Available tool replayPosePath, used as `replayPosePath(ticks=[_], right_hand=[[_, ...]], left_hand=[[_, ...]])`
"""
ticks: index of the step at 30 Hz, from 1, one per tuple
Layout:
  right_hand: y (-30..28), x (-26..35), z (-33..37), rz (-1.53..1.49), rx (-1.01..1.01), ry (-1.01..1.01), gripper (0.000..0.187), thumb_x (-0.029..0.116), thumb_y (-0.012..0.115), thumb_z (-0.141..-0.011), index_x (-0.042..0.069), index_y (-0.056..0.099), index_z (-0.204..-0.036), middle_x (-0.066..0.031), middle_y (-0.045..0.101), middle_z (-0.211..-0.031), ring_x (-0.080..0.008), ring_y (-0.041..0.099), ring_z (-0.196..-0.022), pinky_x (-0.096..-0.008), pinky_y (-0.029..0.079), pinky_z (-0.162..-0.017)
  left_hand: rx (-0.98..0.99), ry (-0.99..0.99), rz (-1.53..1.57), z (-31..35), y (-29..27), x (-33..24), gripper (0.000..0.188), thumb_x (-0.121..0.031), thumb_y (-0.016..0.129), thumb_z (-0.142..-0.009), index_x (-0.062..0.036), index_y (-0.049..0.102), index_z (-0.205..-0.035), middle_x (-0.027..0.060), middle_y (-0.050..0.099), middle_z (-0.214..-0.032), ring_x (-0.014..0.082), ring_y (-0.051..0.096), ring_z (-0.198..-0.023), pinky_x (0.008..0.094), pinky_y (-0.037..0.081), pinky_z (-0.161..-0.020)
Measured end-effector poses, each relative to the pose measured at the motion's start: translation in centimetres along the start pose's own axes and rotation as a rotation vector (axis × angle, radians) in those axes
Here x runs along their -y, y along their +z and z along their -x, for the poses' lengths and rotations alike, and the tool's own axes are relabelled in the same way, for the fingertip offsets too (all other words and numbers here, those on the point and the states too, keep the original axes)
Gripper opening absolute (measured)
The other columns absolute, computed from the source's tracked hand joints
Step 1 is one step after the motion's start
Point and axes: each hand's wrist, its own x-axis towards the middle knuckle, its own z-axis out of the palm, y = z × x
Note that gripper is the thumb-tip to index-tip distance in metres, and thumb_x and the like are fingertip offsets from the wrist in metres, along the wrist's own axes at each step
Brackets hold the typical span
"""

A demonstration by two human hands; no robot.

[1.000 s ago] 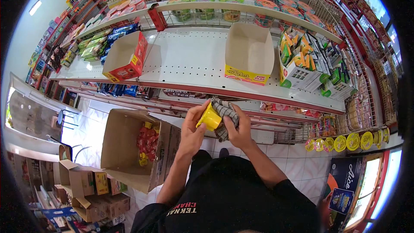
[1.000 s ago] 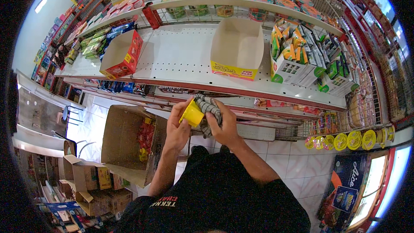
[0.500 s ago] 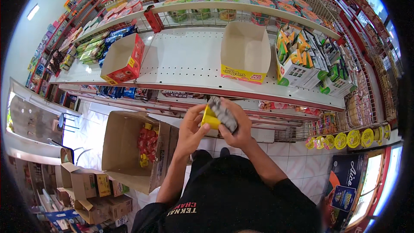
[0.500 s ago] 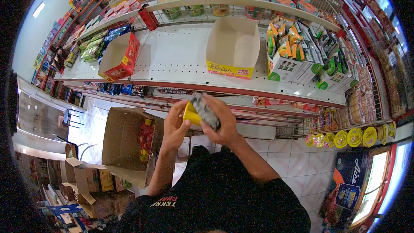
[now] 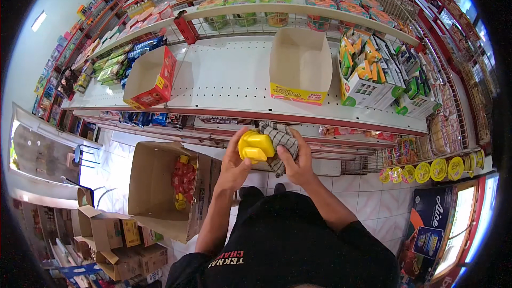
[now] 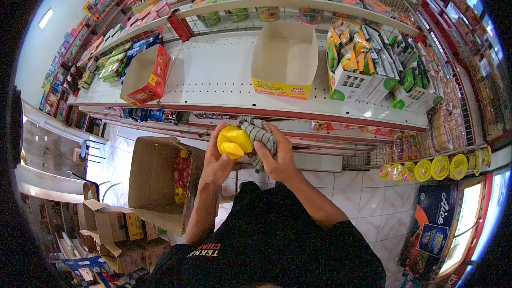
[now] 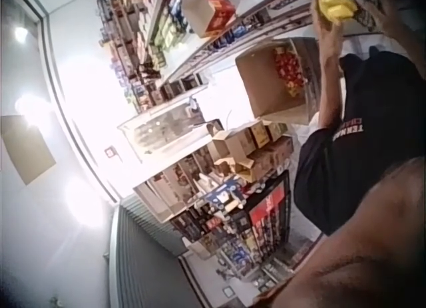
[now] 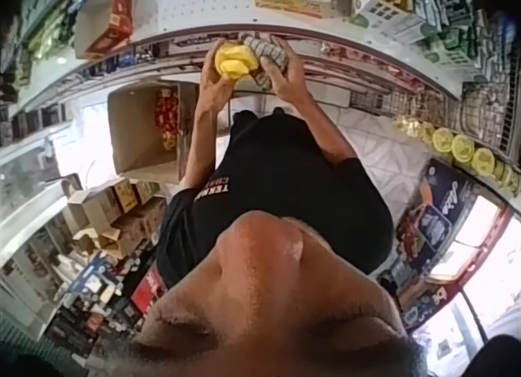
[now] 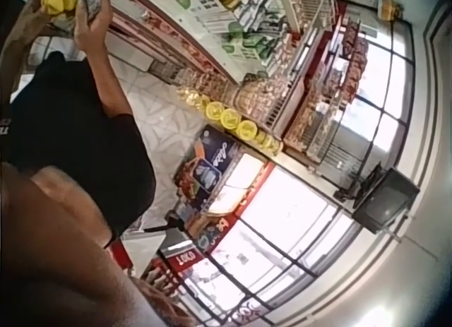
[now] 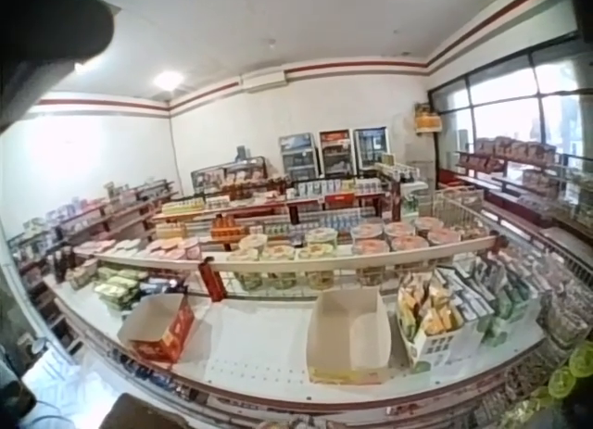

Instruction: The person is taking packaged snack items from a cardboard box and placing them onto grocery store shelves.

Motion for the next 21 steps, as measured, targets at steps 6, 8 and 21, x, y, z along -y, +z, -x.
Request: replayPosePath(ticks=[6, 8, 21], right_hand=[[0.2, 1.2, 0.5, 0.436, 0.001, -0.486, 0.045, 0.007, 0.067, -0.079, -0.002, 0.063, -0.123, -0.0190, 0.062, -0.126, -0.0322, 0.061, -0.115, -0.0396, 0.046, -0.099], [-0.1, 1.6, 0.1, 0.559, 0.035, -0.656, 0.044, 0.009, 0.069, -0.075, -0.002, 0.067, -0.117, -0.0198, 0.061, -0.126, -0.0365, 0.061, -0.112, -0.0425, 0.048, -0.097], [-1.5, 2.3, -0.2, 0.745, 0.121, -0.812, 0.048, 0.053, 0.054, -0.092, 0.015, 0.073, -0.115, -0.0085, 0.063, -0.128, -0.0305, 0.057, -0.119, -0.0516, 0.045, -0.097]], left_hand=[[-0.210, 0.131, 0.098, -0.6, 0.9, 1.5, 0.078, -0.027, 0.072, -0.092, -0.0139, 0.026, -0.152, 0.0113, 0.051, -0.139, 0.0253, 0.056, -0.123, 0.0397, 0.047, -0.105], [-0.187, 0.166, 0.018, -0.5, 0.7, 1.4, 0.079, -0.028, 0.074, -0.090, -0.0107, 0.027, -0.152, 0.0116, 0.052, -0.138, 0.0242, 0.056, -0.123, 0.0387, 0.047, -0.105], [-0.111, 0.095, -0.203, -0.9, 1.3, 0.3, 0.096, -0.035, 0.084, -0.080, 0.0018, 0.031, -0.151, 0.0082, 0.051, -0.137, 0.0171, 0.052, -0.122, 0.0327, 0.041, -0.105]])
